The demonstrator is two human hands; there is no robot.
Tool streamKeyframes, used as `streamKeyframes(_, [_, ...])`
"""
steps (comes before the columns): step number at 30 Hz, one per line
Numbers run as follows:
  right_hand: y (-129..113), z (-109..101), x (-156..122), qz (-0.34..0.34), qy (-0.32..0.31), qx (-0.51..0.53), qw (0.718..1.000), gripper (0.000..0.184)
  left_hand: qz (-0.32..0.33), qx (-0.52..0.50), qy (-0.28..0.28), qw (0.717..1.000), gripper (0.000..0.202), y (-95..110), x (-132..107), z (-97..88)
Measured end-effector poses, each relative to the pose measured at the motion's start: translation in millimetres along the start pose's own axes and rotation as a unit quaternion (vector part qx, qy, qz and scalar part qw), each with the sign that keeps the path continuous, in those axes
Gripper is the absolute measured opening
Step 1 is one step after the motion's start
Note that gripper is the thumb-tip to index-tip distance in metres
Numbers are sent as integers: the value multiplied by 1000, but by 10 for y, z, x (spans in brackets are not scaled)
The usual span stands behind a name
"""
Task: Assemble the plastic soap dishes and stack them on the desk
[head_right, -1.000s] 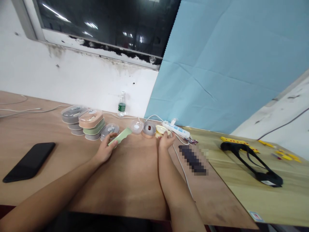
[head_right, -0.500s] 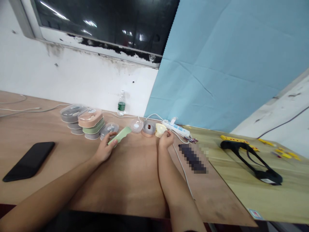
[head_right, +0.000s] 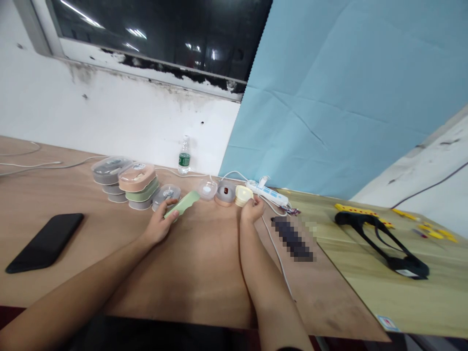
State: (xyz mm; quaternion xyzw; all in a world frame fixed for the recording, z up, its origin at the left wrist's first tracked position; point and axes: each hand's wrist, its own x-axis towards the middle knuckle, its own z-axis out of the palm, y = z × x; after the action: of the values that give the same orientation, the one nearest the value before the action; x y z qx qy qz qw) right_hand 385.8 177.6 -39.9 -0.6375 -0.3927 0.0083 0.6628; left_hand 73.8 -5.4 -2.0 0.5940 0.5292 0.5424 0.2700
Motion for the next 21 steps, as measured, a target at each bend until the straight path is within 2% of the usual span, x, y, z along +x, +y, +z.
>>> streamKeyframes(2, [-94, -43, -24, -37, 11, 2, 999, 25, 23, 12, 7, 1000, 47, -4, 5, -3])
streamKeyframes(5, [-289, -86, -137, -163, 1, 11, 987, 24, 68, 18, 35, 997, 44, -29, 15, -7])
streamKeyframes(8, [-535, -91, -411, -308, -79, 35, 947, 24, 90, 6, 55, 994, 45, -68, 23, -8])
streamKeyframes(10, [-709, -90, -681, -401, -176, 69, 896, 23, 96, -7, 62, 993, 47, -97, 28, -6])
streamKeyframes(13, [-950, -115, -1123, -523, -315, 127, 782, 29, 86, -22, 78, 993, 53, -136, 30, -1])
streamKeyframes(16, [-1130, -165, -1446, -570, -376, 157, 713, 33, 72, -31, 82, 994, 57, -156, 27, 1])
streamKeyframes(18, [-1198, -196, -1538, -580, -396, 151, 696, 25, 81, -36, 70, 994, 60, -149, 22, 2])
streamKeyframes(21, [-1209, -212, -1510, -579, -416, 133, 688, 21, 98, -41, 44, 993, 62, -119, 14, 12])
